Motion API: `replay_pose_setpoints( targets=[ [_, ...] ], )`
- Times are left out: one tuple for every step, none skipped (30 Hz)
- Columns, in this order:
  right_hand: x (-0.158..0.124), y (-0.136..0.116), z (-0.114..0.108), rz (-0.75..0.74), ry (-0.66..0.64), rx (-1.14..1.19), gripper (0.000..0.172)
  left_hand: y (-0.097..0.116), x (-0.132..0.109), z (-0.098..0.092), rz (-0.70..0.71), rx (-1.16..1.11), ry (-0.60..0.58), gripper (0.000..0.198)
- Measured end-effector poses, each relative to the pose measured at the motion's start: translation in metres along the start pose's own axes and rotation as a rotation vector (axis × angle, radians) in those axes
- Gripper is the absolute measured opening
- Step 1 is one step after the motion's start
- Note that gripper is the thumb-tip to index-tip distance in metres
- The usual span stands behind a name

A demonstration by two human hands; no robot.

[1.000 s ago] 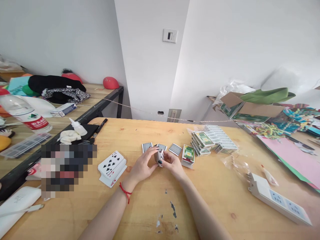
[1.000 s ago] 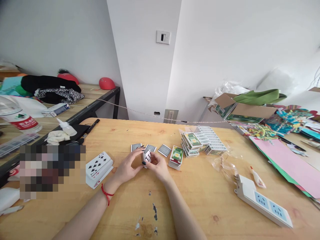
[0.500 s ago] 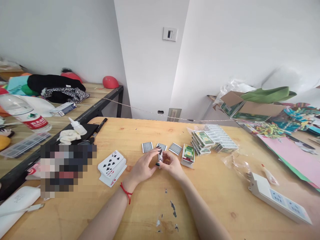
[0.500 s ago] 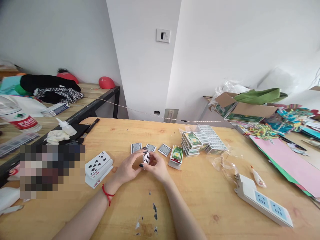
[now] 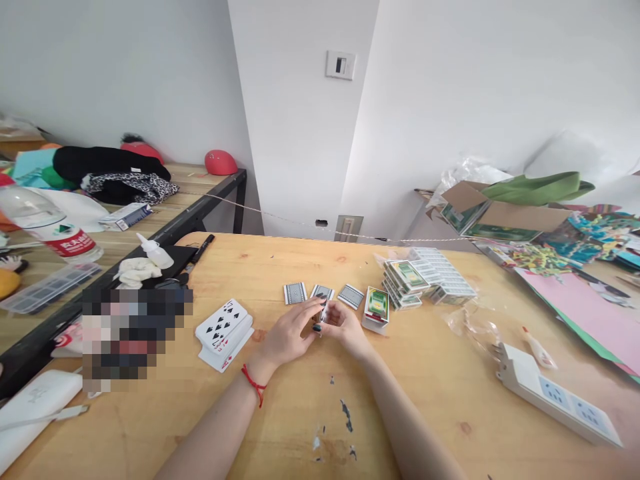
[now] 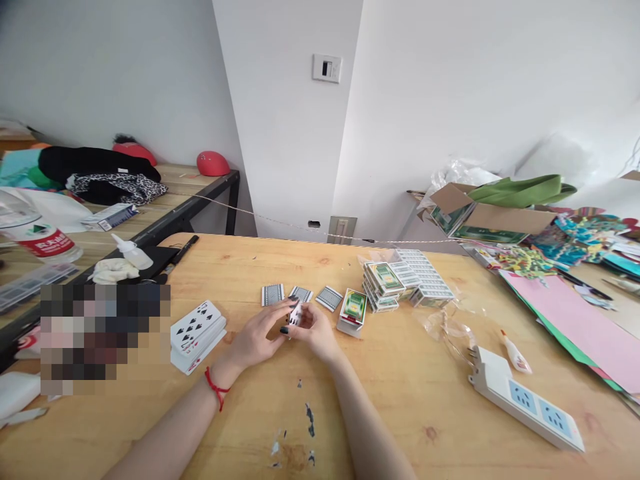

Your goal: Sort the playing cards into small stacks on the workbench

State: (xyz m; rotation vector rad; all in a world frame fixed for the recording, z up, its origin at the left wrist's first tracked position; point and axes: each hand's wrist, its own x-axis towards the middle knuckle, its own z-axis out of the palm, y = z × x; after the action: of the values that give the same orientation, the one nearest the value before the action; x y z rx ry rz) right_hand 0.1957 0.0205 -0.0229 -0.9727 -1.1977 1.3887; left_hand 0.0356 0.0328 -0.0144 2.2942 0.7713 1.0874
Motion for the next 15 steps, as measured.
replay_pose_setpoints(
  targets=[
    [0.0, 0.0, -0.001, 0.02, 0.0, -0.003, 0.048, 0.001, 0.0, 0.0, -0.012, -0.008, -0.001, 0.043],
    [0.0, 0.001, -0.002, 0.045, -0.009, -0.005, 0.046, 0.003, 0.001, 0.0, -0.032, -0.021, 0.003, 0.044],
    [0.0, 0.002, -0.004, 0.069, -0.024, -0.002, 0.043, 0.004, 0.001, -0.001, -0.059, -0.038, 0.013, 0.045],
    [0.0, 0.003, -0.005, 0.089, -0.04, 0.013, 0.039, 0.005, 0.001, -0.001, -0.089, -0.061, 0.025, 0.047],
    [0.001, 0.004, -0.005, 0.107, -0.05, 0.046, 0.036, 0.007, 0.001, -0.001, -0.121, -0.091, 0.037, 0.049],
    [0.001, 0.005, -0.005, 0.124, -0.056, 0.094, 0.034, 0.008, 0.001, 0.0, -0.149, -0.129, 0.046, 0.05],
    [0.002, 0.006, -0.005, 0.139, -0.053, 0.154, 0.034, 0.008, 0.001, 0.001, -0.172, -0.176, 0.054, 0.052],
    [0.003, 0.006, -0.005, 0.155, -0.046, 0.217, 0.034, 0.008, 0.001, 0.002, -0.191, -0.231, 0.063, 0.053],
    [0.003, 0.006, -0.004, 0.165, -0.041, 0.266, 0.033, 0.007, 0.001, 0.003, -0.209, -0.29, 0.079, 0.054],
    [0.004, 0.006, -0.003, 0.17, -0.036, 0.302, 0.033, 0.006, 0.001, 0.005, -0.23, -0.352, 0.101, 0.054],
    [0.004, 0.006, -0.002, 0.164, -0.026, 0.323, 0.033, 0.004, 0.001, 0.006, -0.255, -0.414, 0.123, 0.055],
    [0.004, 0.006, -0.001, 0.151, -0.009, 0.33, 0.034, 0.001, 0.0, 0.008, -0.285, -0.475, 0.142, 0.056],
    [0.004, 0.006, 0.0, 0.133, 0.019, 0.327, 0.037, -0.002, 0.0, 0.008, -0.317, -0.538, 0.157, 0.057],
    [0.003, 0.006, 0.0, 0.111, 0.051, 0.315, 0.041, -0.005, 0.001, 0.008, -0.351, -0.604, 0.163, 0.059],
    [0.003, 0.006, 0.0, 0.085, 0.082, 0.289, 0.047, -0.007, 0.001, 0.008, -0.381, -0.671, 0.166, 0.059]
  ],
)
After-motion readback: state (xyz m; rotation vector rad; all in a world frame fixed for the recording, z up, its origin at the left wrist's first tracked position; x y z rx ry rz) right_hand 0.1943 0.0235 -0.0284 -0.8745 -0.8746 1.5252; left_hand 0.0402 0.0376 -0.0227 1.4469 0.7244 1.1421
